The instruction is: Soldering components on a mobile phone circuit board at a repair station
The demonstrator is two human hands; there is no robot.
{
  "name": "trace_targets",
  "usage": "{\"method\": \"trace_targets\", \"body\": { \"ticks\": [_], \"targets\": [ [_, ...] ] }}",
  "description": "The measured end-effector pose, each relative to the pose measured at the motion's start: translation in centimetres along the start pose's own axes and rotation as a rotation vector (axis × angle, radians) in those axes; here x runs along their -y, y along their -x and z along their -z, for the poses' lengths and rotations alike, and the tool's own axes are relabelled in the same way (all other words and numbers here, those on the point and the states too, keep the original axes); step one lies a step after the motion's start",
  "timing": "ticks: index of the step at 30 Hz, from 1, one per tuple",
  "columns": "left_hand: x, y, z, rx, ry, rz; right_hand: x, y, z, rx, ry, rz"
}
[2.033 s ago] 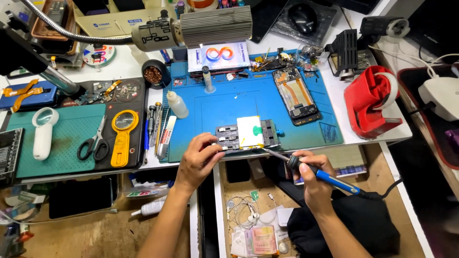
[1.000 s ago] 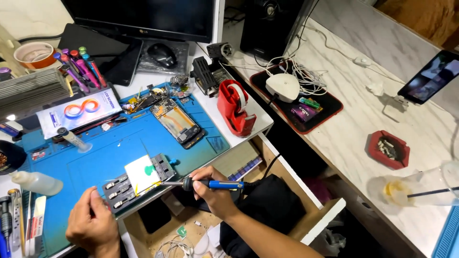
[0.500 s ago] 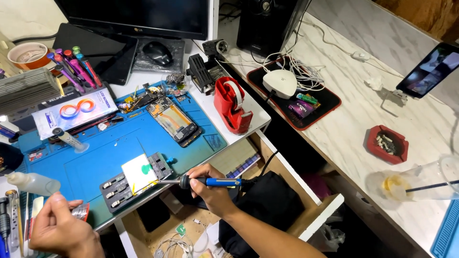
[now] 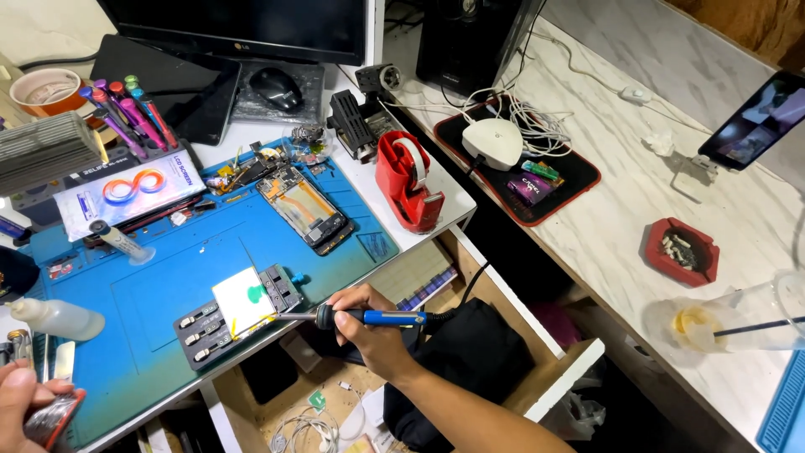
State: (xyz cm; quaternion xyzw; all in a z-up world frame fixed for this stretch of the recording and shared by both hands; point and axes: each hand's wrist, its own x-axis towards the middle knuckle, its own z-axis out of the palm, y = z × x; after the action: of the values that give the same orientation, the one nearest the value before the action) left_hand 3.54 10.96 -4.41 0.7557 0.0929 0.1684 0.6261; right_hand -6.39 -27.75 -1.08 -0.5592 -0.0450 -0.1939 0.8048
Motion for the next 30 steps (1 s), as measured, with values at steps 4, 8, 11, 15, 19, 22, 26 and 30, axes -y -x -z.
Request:
{"method": "trace_targets", "body": {
  "ticks": [4, 8, 11, 15, 19, 22, 26, 30],
  "targets": [
    [-13.7, 5.2, -1.7, 0.044, -0.266, -0.197, -0.8, 0.2, -0.1, -0.047, 0.002, 0.031],
    [-16.1, 4.9, -1.5, 0.14, -0.568, -0.463, -1.4, 0.7, -0.5, -0.026, -0.034, 0.041],
    [-16.6, 5.1, -3.9, 0.136, -0.547, -0.875, -1.5, 0.1, -0.4, -0.006, 0.025, 0.125],
    [-14.4, 5.9, -5.5, 0.188, -0.715, -1.036, -3.4, 0.1, 0.9, -0.059, 0.054, 0.138],
    [-13.6, 6.2, -6.3, 0.112, -0.806, -1.129, -2.7, 0.2, 0.1, -0.075, 0.064, 0.146],
    [-13.7, 6.5, -6.1, 0.108, -0.75, -1.026, -3.0, 0.2, 0.2, -0.079, 0.057, 0.141],
    [-12.0, 7.5, -6.8, 0.083, -0.568, -0.819, -2.7, 0.3, -0.1, -0.095, 0.044, 0.136],
    [-11.4, 7.9, -6.5, 0.105, -0.228, -0.335, -2.6, 0.3, 0.0, -0.085, 0.04, 0.132]
  ]
}}
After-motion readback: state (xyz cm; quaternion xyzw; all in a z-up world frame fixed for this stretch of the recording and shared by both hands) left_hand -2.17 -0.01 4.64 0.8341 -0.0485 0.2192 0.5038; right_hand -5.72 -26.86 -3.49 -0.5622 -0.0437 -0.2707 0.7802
